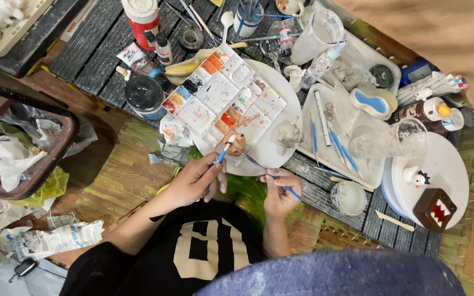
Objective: The person mixes paint on a palette using a brush and then applies paint to a small ceramic figurine. They repeatedly dip the brush into a container and continue painting the figurine's surface.
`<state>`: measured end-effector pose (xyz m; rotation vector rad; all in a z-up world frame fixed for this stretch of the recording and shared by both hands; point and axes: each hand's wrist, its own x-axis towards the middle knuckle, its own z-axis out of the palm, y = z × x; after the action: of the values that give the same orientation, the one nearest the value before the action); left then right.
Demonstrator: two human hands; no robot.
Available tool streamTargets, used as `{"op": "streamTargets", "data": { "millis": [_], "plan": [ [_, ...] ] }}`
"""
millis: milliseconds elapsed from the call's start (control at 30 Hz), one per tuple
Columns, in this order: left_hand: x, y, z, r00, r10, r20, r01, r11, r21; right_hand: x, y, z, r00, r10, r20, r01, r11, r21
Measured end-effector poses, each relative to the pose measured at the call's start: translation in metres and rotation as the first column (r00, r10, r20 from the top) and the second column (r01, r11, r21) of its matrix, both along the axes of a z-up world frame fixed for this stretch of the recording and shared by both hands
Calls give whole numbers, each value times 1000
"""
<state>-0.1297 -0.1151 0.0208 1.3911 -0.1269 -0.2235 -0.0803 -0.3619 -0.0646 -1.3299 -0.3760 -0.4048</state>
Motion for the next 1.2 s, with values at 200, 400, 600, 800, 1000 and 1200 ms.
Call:
{"op": "streamTargets", "data": {
  "millis": [200, 400, 600, 800, 1000, 1200],
  "plan": [
    [-1, 0, 3, 999, -35, -41, 35, 999, -17, -1, 1, -2, 999, -47, 7, 47, 999, -23],
    [-3, 2, 10, 997, -68, -20, 69, 996, 63, 1, 6, 0, 995, -99, 31, 101, 993, -55],
    [-1, 1, 4, 1000, -14, -28, 14, 1000, 10, 10, -3, -5, 986, -164, 27, 161, 982, 97],
    [0, -4, 3, 992, 74, 102, -89, 985, 149, 9, -16, -10, 977, -3, 211, -5, 999, 37],
    [-3, -13, 11, 945, 241, 222, -306, 892, 332, -8, -9, 2, 975, -69, 210, 76, 997, -26],
    [-1, -16, 6, 863, 279, 420, -458, 782, 423, -10, -3, 5, 981, -83, 178, 88, 996, -24]
  ]
}}
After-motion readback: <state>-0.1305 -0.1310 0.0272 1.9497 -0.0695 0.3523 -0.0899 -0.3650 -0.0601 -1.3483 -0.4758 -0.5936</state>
